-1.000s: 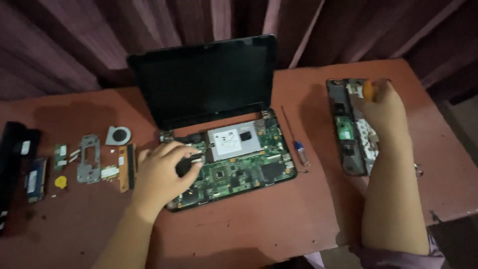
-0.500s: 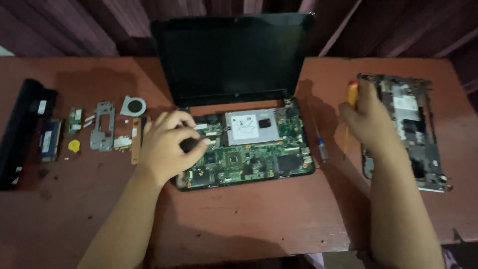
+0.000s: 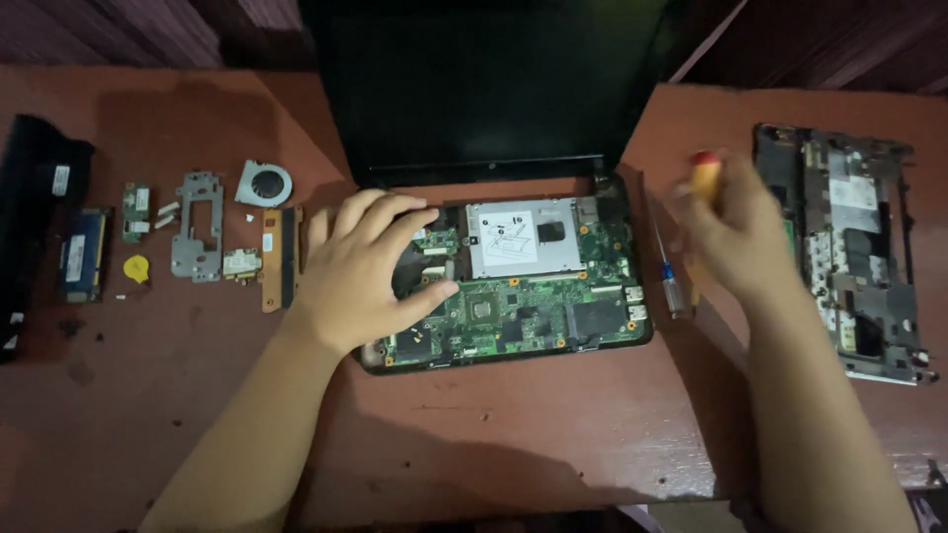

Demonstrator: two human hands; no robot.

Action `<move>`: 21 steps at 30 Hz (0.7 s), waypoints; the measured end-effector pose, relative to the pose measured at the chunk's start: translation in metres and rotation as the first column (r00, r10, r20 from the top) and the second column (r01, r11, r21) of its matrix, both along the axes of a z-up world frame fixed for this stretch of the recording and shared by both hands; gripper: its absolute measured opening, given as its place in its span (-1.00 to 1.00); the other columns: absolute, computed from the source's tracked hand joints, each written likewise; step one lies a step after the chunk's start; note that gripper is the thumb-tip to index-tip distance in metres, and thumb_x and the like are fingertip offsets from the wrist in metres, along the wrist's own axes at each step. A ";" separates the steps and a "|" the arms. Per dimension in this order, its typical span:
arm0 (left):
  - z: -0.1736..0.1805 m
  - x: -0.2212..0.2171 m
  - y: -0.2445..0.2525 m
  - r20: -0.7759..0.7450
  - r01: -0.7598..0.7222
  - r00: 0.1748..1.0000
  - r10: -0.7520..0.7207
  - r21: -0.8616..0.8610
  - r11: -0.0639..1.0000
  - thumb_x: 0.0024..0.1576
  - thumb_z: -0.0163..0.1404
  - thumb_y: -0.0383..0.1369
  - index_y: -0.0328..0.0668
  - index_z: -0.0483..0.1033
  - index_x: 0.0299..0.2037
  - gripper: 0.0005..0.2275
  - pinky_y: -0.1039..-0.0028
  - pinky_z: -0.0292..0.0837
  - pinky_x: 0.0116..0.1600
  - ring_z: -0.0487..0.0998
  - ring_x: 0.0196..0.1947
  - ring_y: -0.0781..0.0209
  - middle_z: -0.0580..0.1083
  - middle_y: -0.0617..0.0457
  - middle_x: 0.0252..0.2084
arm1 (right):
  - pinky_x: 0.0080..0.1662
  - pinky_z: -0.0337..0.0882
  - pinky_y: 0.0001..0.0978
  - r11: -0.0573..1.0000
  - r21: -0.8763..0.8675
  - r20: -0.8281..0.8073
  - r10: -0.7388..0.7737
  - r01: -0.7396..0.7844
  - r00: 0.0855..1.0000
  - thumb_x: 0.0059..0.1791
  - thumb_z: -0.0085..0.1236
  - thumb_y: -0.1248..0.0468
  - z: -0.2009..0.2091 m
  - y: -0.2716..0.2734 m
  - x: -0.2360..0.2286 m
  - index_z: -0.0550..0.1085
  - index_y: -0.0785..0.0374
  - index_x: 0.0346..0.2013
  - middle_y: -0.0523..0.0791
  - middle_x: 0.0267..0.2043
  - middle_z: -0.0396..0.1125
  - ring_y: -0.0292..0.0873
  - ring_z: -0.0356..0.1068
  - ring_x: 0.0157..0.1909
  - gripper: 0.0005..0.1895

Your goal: The person uses a yellow screwdriver to unscrew and remove a hard drive from the internal chassis of a disassembled laptop. The laptop is open on a table with various other components laid out nearby. The person carefully detaches the drive and lifts it out of the laptop casing.

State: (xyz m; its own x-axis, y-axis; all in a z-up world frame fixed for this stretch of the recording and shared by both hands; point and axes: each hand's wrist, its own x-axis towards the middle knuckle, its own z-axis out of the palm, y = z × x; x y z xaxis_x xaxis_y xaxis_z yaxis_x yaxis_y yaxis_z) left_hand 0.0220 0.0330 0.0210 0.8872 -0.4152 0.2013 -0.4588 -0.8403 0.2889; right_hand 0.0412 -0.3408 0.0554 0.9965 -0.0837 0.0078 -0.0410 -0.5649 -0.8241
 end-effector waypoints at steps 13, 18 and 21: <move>-0.007 0.003 0.002 -0.028 0.070 0.997 -0.076 -0.179 0.981 0.06 0.11 0.01 -0.11 0.50 0.13 -0.49 -0.10 0.16 0.14 0.25 0.29 -0.04 0.36 0.12 0.16 | -0.22 0.38 -0.14 0.949 -0.303 -0.227 0.013 -0.084 0.974 0.09 -0.02 0.23 0.009 0.035 -0.008 0.33 0.22 0.18 0.05 -0.15 0.36 0.00 0.40 -0.28 -0.64; -0.006 -0.002 0.000 -0.051 0.054 0.997 -0.064 -0.172 0.984 0.04 0.12 0.02 -0.10 0.51 0.12 -0.48 -0.13 0.15 0.16 0.26 0.28 -0.04 0.36 0.12 0.15 | -0.19 0.26 -0.16 0.941 -0.316 -0.234 0.050 -0.125 0.971 0.09 0.01 0.24 0.008 0.030 -0.009 0.36 0.23 0.10 0.00 -0.22 0.33 -0.04 0.33 -0.24 -0.71; -0.007 -0.005 -0.001 -0.054 0.058 0.996 -0.069 -0.181 0.982 0.03 0.13 0.01 -0.14 0.50 0.12 -0.47 -0.13 0.13 0.19 0.26 0.25 -0.05 0.35 0.10 0.12 | -0.23 0.24 -0.19 0.939 -0.314 -0.220 0.070 -0.138 0.973 0.09 0.02 0.24 0.007 0.027 -0.010 0.38 0.22 0.06 -0.02 -0.25 0.31 -0.07 0.29 -0.29 -0.74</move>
